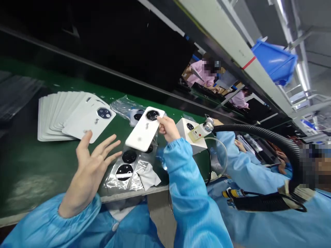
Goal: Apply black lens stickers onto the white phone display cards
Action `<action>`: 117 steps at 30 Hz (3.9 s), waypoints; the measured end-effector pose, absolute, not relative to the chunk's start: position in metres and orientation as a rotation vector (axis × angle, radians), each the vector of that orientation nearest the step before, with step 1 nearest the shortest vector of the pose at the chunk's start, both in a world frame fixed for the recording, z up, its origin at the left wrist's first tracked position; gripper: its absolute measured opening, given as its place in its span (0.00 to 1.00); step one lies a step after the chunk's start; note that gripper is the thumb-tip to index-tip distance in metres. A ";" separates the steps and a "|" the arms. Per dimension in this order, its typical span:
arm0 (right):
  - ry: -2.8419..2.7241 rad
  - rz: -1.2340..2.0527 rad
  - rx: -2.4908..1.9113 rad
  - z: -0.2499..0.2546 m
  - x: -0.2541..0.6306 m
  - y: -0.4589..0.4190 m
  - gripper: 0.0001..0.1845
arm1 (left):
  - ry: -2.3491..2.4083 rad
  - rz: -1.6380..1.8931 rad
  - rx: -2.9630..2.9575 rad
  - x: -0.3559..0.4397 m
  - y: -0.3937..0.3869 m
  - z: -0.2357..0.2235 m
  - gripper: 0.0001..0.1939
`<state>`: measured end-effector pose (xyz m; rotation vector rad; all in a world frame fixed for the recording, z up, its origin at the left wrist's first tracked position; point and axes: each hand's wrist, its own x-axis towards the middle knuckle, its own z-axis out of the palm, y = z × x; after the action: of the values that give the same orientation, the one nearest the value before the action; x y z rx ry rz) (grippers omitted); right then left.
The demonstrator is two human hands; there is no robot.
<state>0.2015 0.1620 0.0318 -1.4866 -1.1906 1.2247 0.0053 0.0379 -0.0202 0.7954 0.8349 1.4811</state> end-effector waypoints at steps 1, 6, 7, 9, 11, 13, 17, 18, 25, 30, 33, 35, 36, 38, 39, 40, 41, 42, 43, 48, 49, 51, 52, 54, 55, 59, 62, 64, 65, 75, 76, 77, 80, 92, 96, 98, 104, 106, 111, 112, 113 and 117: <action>-1.171 1.172 -1.509 0.034 0.206 0.183 0.12 | 0.837 1.465 0.795 0.004 0.039 -0.021 0.34; -1.195 0.991 -1.623 0.044 0.223 0.242 0.18 | 0.839 1.390 0.823 -0.003 0.041 -0.030 0.23; -1.236 0.974 -1.646 0.042 0.223 0.244 0.18 | 0.841 1.378 0.823 -0.004 0.042 -0.032 0.22; -1.350 0.950 -1.689 0.035 0.218 0.242 0.18 | 0.847 1.361 0.813 -0.005 0.043 -0.035 0.20; -1.506 0.938 -1.715 0.025 0.203 0.234 0.17 | 0.854 1.372 0.786 -0.004 0.043 -0.037 0.19; -1.707 0.944 -1.705 0.014 0.177 0.225 0.16 | 0.865 1.436 0.738 -0.003 0.044 -0.038 0.18; -2.191 0.915 -1.542 -0.003 0.104 0.203 0.15 | 0.957 1.686 0.570 -0.006 0.048 -0.042 0.17; -2.292 0.867 -1.492 -0.007 0.086 0.198 0.20 | 0.983 1.744 0.525 -0.009 0.049 -0.042 0.18; -2.670 0.438 -1.404 -0.034 0.023 0.171 0.44 | 1.076 1.978 0.352 -0.030 0.050 -0.044 0.21; -2.814 0.311 -1.305 -0.012 0.038 0.162 0.21 | 1.044 1.891 0.235 -0.035 0.054 -0.045 0.20; -2.834 0.242 -1.179 0.007 0.062 0.131 0.16 | 0.947 1.723 0.197 -0.038 0.057 -0.039 0.17; -2.866 0.215 -1.073 0.013 0.082 0.103 0.19 | 0.874 1.557 0.201 -0.040 0.056 -0.033 0.23; -2.911 0.205 -0.957 0.014 0.093 0.090 0.19 | 0.843 1.471 0.211 -0.040 0.055 -0.030 0.27; -2.895 0.019 -0.656 0.013 0.113 0.068 0.20 | 0.799 1.333 0.250 -0.036 0.051 -0.025 0.30; -2.827 -0.026 -0.607 0.011 0.122 0.060 0.24 | 0.787 1.291 0.277 -0.033 0.048 -0.022 0.29; -2.735 -0.077 -0.613 0.011 0.129 0.055 0.28 | 0.783 1.271 0.308 -0.028 0.044 -0.021 0.27; -2.632 -0.120 -0.673 0.011 0.136 0.051 0.31 | 0.784 1.264 0.344 -0.022 0.040 -0.019 0.26; -2.533 -0.165 -0.744 0.011 0.141 0.048 0.32 | 0.785 1.260 0.387 -0.015 0.036 -0.018 0.26; -2.444 -0.218 -0.815 0.012 0.146 0.046 0.32 | 0.783 1.254 0.435 -0.009 0.031 -0.018 0.27; -2.235 -0.378 -0.962 0.019 0.163 0.034 0.26 | 0.732 1.179 0.706 0.012 0.013 -0.019 0.23; -2.222 -0.405 -0.977 0.019 0.165 0.031 0.26 | 0.734 1.176 0.756 0.014 0.012 -0.021 0.22; -2.203 -0.470 -0.998 0.019 0.169 0.027 0.25 | 0.755 1.173 0.852 0.017 0.011 -0.023 0.21; -2.199 -0.499 -0.998 0.019 0.171 0.026 0.24 | 0.773 1.174 0.898 0.017 0.011 -0.025 0.21; -2.198 -0.537 -0.985 0.019 0.172 0.025 0.21 | 0.812 1.178 0.980 0.019 0.012 -0.027 0.20; -2.211 -0.537 -0.970 0.019 0.173 0.025 0.21 | 0.833 1.179 1.017 0.019 0.012 -0.028 0.20; -2.235 -0.345 -0.909 0.021 0.173 0.027 0.15 | 0.898 1.190 1.154 0.021 0.011 -0.027 0.20; -2.034 -0.126 -1.006 0.024 0.173 0.029 0.10 | 0.915 1.160 1.268 0.023 0.008 -0.025 0.20; -1.928 -0.060 -1.068 0.026 0.173 0.030 0.06 | 0.919 1.133 1.340 0.024 0.007 -0.024 0.19; -1.910 -0.047 -1.078 0.027 0.173 0.031 0.05 | 0.923 1.124 1.373 0.024 0.006 -0.025 0.20; -1.996 -0.168 -1.097 0.025 0.174 0.032 0.05 | 0.941 1.058 1.545 0.022 0.008 -0.027 0.20; -2.008 -0.179 -1.092 0.024 0.175 0.032 0.05 | 0.943 1.055 1.548 0.022 0.008 -0.027 0.20; -2.019 -0.187 -1.088 0.024 0.175 0.033 0.05 | 0.945 1.054 1.550 0.022 0.008 -0.027 0.20; -2.056 -0.224 -1.079 0.025 0.175 0.035 0.06 | 0.942 1.048 1.552 0.022 0.008 -0.027 0.21; -2.174 -0.362 -1.033 0.030 0.175 0.038 0.06 | 0.922 1.037 1.485 0.022 0.008 -0.025 0.19; -2.196 -0.369 -1.035 0.030 0.174 0.035 0.06 | 0.917 1.040 1.439 0.022 0.009 -0.027 0.19; -2.214 -0.398 -1.041 0.030 0.172 0.031 0.05 | 0.918 1.056 1.410 0.023 0.010 -0.027 0.19; -2.302 -0.441 -1.070 0.022 0.167 0.013 0.04 | 0.935 1.128 1.309 0.027 0.015 -0.027 0.20; -2.322 -0.404 -1.072 0.018 0.166 0.007 0.05 | 0.933 1.159 1.277 0.029 0.016 -0.029 0.21; -2.339 -0.085 -0.999 0.020 0.167 -0.010 0.04 | 0.933 1.206 1.172 0.031 0.024 -0.035 0.24; -2.297 0.028 -0.992 0.021 0.171 -0.011 0.03 | 0.939 1.207 1.151 0.030 0.026 -0.036 0.25; -2.222 0.131 -1.010 0.020 0.177 -0.011 0.02 | 0.945 1.205 1.131 0.029 0.027 -0.036 0.26; -1.844 0.251 -1.283 -0.001 0.223 0.013 0.06 | 0.917 1.127 1.065 0.030 0.023 -0.033 0.28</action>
<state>0.2232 0.0130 -0.0015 -1.2834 -1.8436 0.2510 0.0297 0.0233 -0.0333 1.0651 0.9172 1.1268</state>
